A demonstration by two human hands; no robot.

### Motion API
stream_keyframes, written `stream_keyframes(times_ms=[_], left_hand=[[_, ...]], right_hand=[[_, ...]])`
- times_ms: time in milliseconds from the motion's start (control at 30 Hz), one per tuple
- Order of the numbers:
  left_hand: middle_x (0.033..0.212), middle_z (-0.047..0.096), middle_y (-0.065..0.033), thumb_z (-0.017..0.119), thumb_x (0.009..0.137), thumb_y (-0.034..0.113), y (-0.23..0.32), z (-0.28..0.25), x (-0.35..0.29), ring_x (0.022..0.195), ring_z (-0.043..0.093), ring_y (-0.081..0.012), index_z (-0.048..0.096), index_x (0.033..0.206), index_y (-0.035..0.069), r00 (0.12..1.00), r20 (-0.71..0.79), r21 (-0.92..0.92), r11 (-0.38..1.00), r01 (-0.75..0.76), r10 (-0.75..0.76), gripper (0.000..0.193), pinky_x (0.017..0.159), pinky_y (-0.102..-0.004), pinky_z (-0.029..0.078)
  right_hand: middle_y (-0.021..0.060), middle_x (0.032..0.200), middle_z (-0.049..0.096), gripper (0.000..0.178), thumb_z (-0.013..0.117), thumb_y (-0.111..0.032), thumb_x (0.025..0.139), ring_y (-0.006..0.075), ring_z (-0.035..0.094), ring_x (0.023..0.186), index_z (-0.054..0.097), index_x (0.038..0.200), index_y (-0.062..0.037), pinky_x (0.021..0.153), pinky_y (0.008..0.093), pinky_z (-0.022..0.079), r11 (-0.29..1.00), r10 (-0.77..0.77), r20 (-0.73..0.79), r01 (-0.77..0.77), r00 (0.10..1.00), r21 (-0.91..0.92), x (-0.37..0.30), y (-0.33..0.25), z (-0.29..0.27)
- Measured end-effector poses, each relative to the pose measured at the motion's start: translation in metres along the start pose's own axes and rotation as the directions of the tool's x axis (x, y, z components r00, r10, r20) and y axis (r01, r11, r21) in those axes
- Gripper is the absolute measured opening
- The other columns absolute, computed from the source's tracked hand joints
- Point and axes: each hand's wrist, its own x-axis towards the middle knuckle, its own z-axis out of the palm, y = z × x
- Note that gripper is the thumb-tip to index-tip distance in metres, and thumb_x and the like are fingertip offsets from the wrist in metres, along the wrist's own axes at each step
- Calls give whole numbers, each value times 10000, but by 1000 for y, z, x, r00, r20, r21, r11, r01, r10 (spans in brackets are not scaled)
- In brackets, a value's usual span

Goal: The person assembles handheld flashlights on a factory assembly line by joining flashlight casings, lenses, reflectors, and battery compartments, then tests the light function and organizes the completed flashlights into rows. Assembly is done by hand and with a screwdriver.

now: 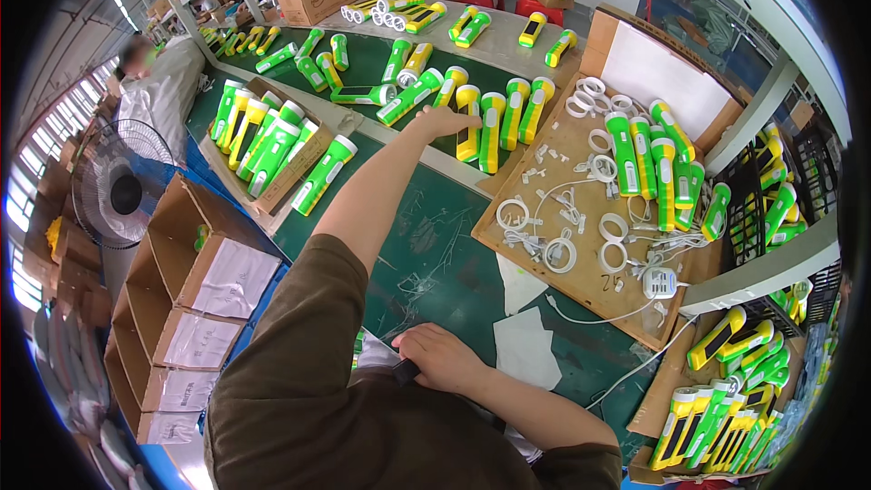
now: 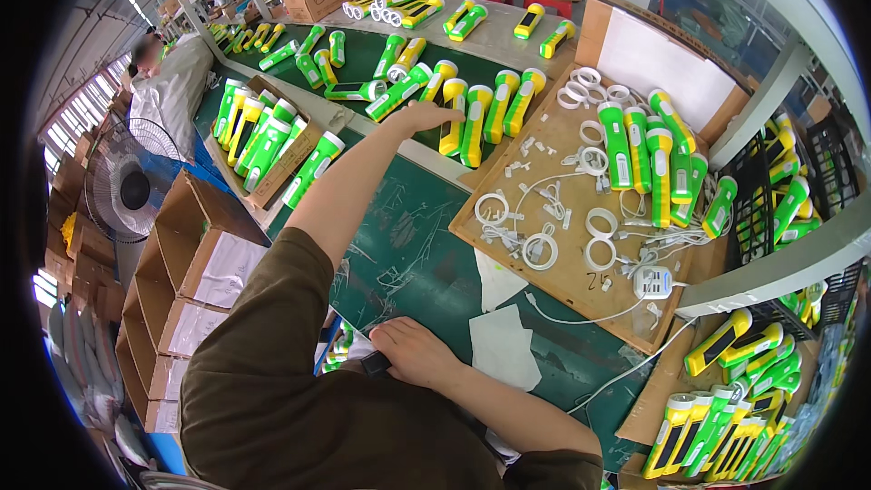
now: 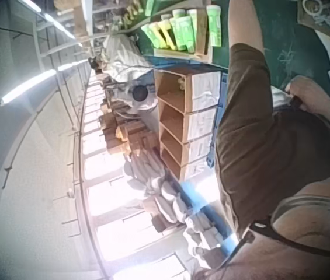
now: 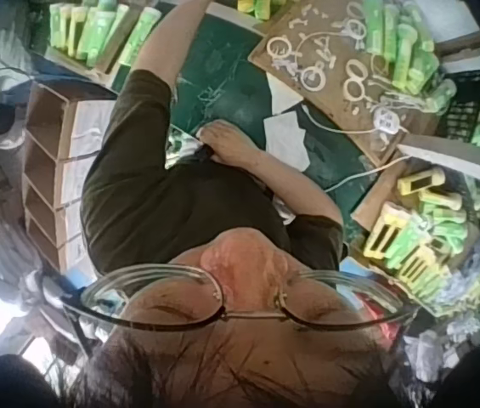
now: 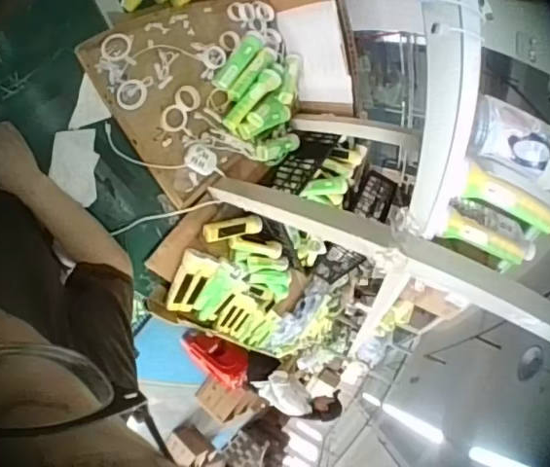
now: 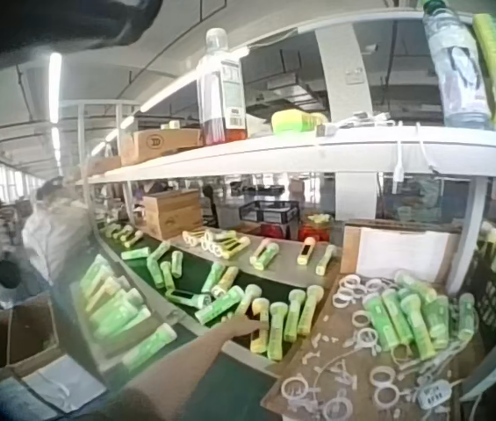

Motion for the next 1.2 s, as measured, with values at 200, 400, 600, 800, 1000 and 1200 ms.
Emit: stream_keyframes(times_ms=[200, 400, 600, 800, 1000, 1200], left_hand=[[1508, 197, -342, 625, 609, 789, 30, 4, -23, 1413, 193, -452, 522, 1339, -7, 1000, -14, -8, 1000, -4, 3, 1085, 1108, -466, 273], [1550, 50, -303, 600, 507, 909, 42, 12, -22, 1412, 171, -468, 372, 1437, -18, 997, -1, -166, 983, 75, -76, 1333, 1105, -514, 262], [1511, 178, -344, 678, 536, 826, 50, 14, -32, 1392, 207, -468, 531, 1302, -54, 985, -73, -27, 988, 154, -155, 1177, 1023, -538, 302], [1504, 193, -351, 693, 588, 734, 37, 0, -14, 1370, 232, -492, 531, 1316, -34, 997, -71, 99, 995, -17, 24, 1070, 1051, -539, 288], [1551, -32, -314, 684, 475, 834, 47, 11, -37, 1309, 294, -533, 518, 1357, 29, 989, 44, 110, 984, 138, -143, 1206, 1040, -493, 334], [1554, -59, -302, 743, 524, 670, 54, 11, -45, 1295, 290, -531, 509, 1359, 29, 992, -8, 6, 992, 123, -123, 1079, 985, -502, 379]], right_hand=[[121, 1023, 606, 425, 722, -72, 635, 295, 584, 1017, 519, 1006, -28, 940, 392, 437, 1000, -25, 3, 25, 1000, -15, -6, 6, -2], [113, 1012, 603, 432, 724, -62, 623, 290, 588, 1008, 513, 999, -29, 929, 391, 439, 999, -24, 17, 25, 1000, -31, -1, 4, -2], [97, 984, 597, 430, 719, -53, 614, 283, 588, 1005, 508, 988, -33, 921, 389, 442, 1000, 1, 47, 0, 999, -19, 0, 2, -2], [91, 991, 606, 418, 718, -33, 604, 289, 588, 1004, 499, 960, -50, 923, 395, 444, 1000, 24, 64, -24, 998, 0, -1, 0, -3], [47, 871, 609, 337, 691, -6, 648, 269, 616, 892, 530, 938, -63, 838, 393, 474, 999, 39, 6, -40, 999, 24, 1, -2, -7], [94, 1037, 625, 389, 716, -25, 621, 297, 588, 1010, 485, 931, -62, 928, 393, 445, 998, 68, 74, -69, 995, 13, 0, 0, -6]])
